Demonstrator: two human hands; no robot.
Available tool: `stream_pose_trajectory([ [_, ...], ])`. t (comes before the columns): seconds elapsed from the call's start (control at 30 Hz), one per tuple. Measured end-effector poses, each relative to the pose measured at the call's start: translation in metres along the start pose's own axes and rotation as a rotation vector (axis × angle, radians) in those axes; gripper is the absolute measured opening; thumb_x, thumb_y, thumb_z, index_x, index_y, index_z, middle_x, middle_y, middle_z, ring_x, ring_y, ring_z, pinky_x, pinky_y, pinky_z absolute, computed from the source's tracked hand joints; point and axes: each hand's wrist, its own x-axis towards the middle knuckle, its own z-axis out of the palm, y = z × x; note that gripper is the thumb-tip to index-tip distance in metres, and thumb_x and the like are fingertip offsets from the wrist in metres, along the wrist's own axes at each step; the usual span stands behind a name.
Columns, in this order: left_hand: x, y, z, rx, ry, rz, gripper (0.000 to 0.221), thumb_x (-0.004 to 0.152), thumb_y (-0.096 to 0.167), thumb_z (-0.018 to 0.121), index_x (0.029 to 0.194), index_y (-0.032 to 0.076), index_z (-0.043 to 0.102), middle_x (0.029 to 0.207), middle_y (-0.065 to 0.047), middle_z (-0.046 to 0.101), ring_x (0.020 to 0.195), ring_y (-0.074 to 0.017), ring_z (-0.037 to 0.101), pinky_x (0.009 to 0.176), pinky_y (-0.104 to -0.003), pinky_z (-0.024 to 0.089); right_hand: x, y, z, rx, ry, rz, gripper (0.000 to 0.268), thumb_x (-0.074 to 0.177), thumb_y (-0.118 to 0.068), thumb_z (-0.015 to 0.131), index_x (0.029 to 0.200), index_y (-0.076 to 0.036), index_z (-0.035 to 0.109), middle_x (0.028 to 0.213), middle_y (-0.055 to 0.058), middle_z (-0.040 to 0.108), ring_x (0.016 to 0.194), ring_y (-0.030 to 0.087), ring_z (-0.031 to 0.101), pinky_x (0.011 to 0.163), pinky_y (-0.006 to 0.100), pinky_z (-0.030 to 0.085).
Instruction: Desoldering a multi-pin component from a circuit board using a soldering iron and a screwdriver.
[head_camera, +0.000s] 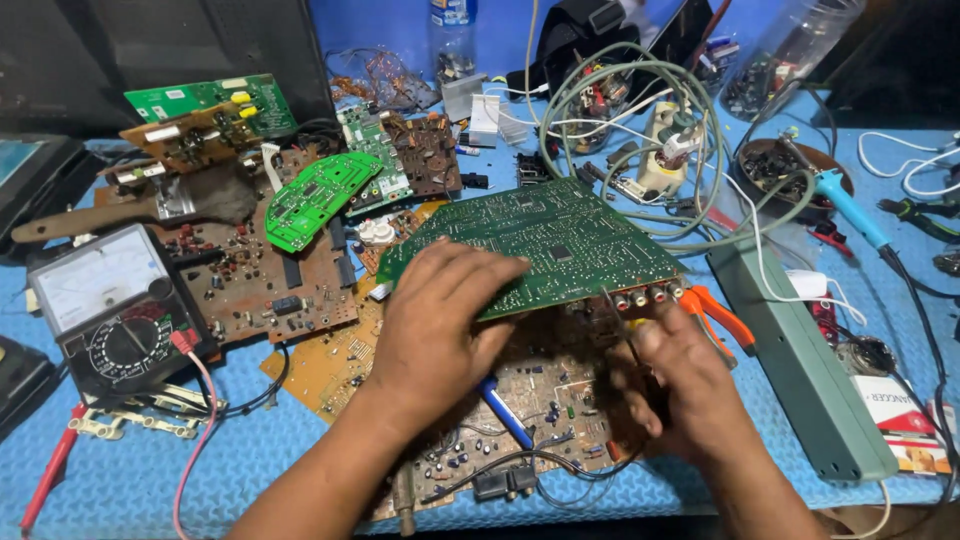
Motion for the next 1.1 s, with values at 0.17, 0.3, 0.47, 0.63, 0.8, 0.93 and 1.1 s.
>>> stream_pose_trajectory([
  [0.17, 0.001, -0.002, -0.012, 0.152, 0.079, -0.236, 0.061, 0.064, 0.030, 0.096, 0.110, 0.011, 0.061, 0.112, -0.007, 0.063, 0.098, -0.0279, 0.055, 0.085, -0.039, 0.043, -0.014, -0.010, -0.022, -0.749, -0.252, -0.066, 0.021, 0.073, -0.019, 0.091, 0.088, -0.007, 0.083, 0.054, -0.003, 0.054, 0.046, 0.010, 0.044, 0.046, 0.027, 0.033],
  [0.3, -0.004, 0.000, -0.015, 0.221, 0.054, -0.228, 0.065, 0.059, 0.037, 0.098, 0.102, 0.012, 0.057, 0.101, -0.007, 0.058, 0.090, -0.0305, 0.051, 0.079, -0.041, 0.040, -0.002, -0.026, 0.004, -0.204, -0.124, -0.331, 0.059, 0.086, -0.016, 0.069, 0.138, -0.009, 0.044, 0.056, 0.000, 0.047, 0.041, 0.007, 0.033, 0.040, 0.023, 0.025],
  [0.47, -0.008, -0.001, -0.014, 0.307, -0.011, -0.337, 0.075, 0.056, 0.048, 0.103, 0.099, 0.014, 0.052, 0.098, -0.005, 0.055, 0.085, -0.0264, 0.049, 0.077, -0.039, 0.039, 0.010, -0.046, 0.032, -0.552, -0.031, -0.227, 0.073, 0.081, -0.007, 0.076, 0.150, -0.016, 0.054, 0.063, -0.006, 0.038, 0.051, 0.004, 0.031, 0.042, 0.020, 0.029],
  [0.63, -0.022, 0.032, -0.025, 0.164, -0.004, -0.148, 0.050, 0.093, 0.059, 0.068, 0.080, 0.014, 0.050, 0.074, -0.001, 0.047, 0.063, -0.0187, 0.047, 0.056, -0.036, 0.043, 0.010, -0.049, 0.045, -0.534, 0.139, -0.153, 0.049, 0.080, -0.005, 0.079, 0.127, -0.014, 0.069, 0.072, -0.005, 0.030, 0.053, 0.005, 0.030, 0.043, 0.022, 0.030],
  [0.8, -0.011, 0.039, -0.017, -0.391, -0.350, -0.460, 0.048, 0.091, 0.038, 0.066, 0.127, 0.007, 0.069, 0.116, -0.009, 0.077, 0.095, -0.0200, 0.075, 0.089, -0.035, 0.057, 0.008, -0.041, 0.043, -0.573, 0.126, -0.207, 0.043, 0.080, -0.006, 0.082, 0.121, -0.014, 0.070, 0.064, -0.009, 0.030, 0.052, 0.002, 0.030, 0.044, 0.019, 0.026],
  [0.93, 0.003, 0.035, -0.004, -1.210, -0.301, -1.039, 0.047, 0.084, 0.030, 0.070, 0.120, 0.000, 0.072, 0.117, -0.015, 0.079, 0.104, -0.0208, 0.075, 0.093, -0.030, 0.061, 0.005, -0.024, 0.037, -0.506, 0.154, -0.230, 0.045, 0.079, -0.006, 0.083, 0.122, -0.010, 0.070, 0.066, -0.003, 0.062, 0.051, 0.000, 0.041, 0.044, 0.017, 0.030],
  [1.1, 0.005, 0.040, 0.016, -1.429, -0.105, -1.370, 0.038, 0.081, 0.013, 0.075, 0.112, -0.010, 0.075, 0.115, -0.028, 0.077, 0.097, -0.0310, 0.076, 0.090, -0.033, 0.063, 0.000, -0.008, 0.023, -0.624, 0.207, -0.306, 0.044, 0.073, -0.007, 0.089, 0.115, -0.006, 0.073, 0.078, 0.001, 0.068, 0.064, 0.005, 0.056, 0.063, 0.019, 0.048],
])
